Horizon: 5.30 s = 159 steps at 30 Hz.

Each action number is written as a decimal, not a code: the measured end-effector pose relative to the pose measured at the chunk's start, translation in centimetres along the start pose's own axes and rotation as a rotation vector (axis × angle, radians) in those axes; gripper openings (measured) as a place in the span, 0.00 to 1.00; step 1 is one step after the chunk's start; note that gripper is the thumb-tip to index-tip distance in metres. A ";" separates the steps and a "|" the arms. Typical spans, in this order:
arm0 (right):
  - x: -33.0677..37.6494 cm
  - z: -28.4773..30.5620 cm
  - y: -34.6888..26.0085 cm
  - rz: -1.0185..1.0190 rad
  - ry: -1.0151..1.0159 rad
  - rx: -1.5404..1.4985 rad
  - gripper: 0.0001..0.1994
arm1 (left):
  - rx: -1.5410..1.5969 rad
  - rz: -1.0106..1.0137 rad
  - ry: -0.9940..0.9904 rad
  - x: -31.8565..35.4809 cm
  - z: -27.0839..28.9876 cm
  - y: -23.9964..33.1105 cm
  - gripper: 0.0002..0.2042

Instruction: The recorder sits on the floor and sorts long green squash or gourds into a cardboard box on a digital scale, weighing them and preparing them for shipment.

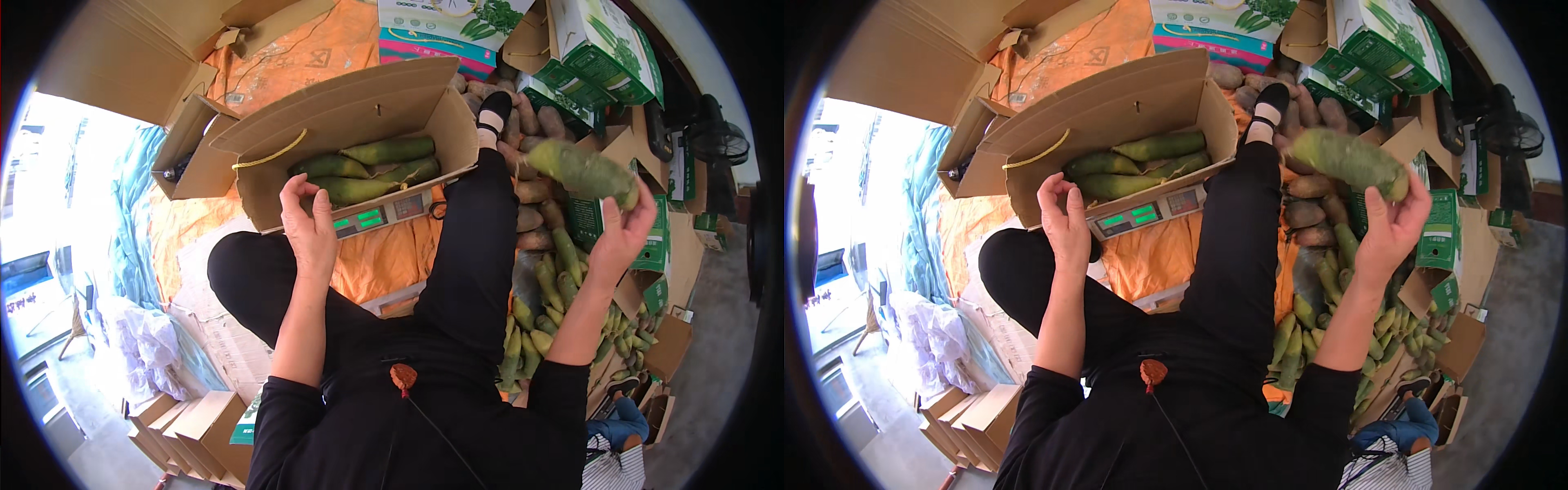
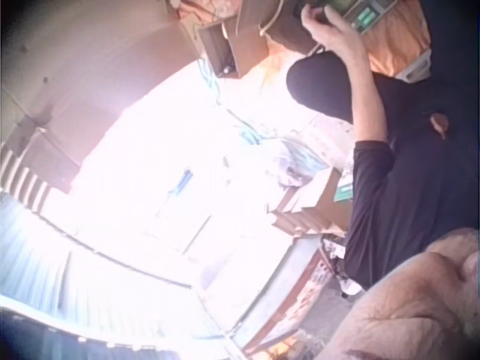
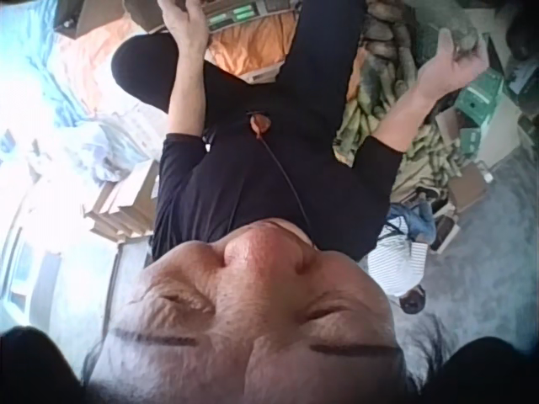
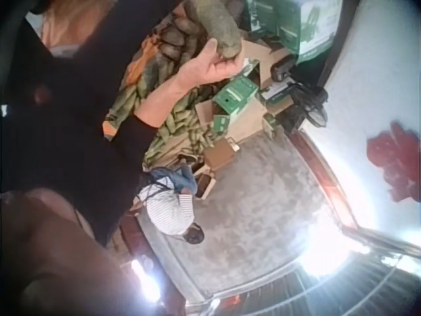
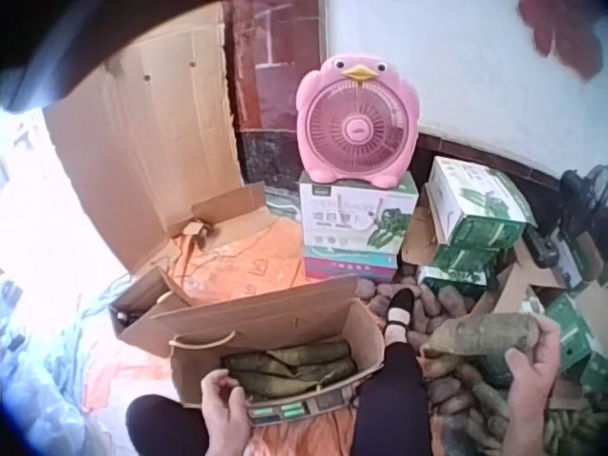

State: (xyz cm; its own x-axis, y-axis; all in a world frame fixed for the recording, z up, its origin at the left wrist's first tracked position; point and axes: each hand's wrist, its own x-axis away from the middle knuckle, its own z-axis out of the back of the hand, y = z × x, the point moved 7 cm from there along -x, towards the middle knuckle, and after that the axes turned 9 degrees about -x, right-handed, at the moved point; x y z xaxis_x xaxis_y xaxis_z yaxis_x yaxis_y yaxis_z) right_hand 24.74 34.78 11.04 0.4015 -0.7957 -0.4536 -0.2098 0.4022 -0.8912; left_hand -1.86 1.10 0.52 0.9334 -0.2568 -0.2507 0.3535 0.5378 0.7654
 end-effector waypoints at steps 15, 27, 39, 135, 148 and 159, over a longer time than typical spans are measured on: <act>5.0 -26.8 -3.8 0.354 -0.745 0.275 0.21 | 0.187 0.104 0.076 0.0 -0.2 -1.4 0.16; 2.9 -8.3 4.8 -0.130 -0.230 0.114 0.07 | -0.056 -0.039 -0.018 -0.5 -1.2 -0.5 0.19; 23.9 17.6 23.2 -0.812 -0.049 0.805 0.09 | -0.233 -0.132 -0.038 -0.2 -1.8 -0.4 0.17; 8.0 6.5 14.9 -0.603 -0.213 0.344 0.14 | -0.477 -0.201 -0.193 0.0 -2.5 0.7 0.16; 41.2 25.5 23.6 -1.167 -0.673 1.104 0.16 | -0.353 -0.133 -0.248 0.0 -3.5 -0.1 0.17; 50.9 25.8 21.0 -1.655 -0.024 1.055 0.37 | -0.333 -0.095 -0.202 -0.3 -2.4 -0.7 0.15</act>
State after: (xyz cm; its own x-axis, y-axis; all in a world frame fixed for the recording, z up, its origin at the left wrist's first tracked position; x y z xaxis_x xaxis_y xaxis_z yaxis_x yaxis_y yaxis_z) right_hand 63.83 14.38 -30.88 -0.3755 -0.6095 0.6982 0.8450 -0.5346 -0.0123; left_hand -2.21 2.69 -1.40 0.8762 -0.4531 -0.1641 0.4696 0.7265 0.5017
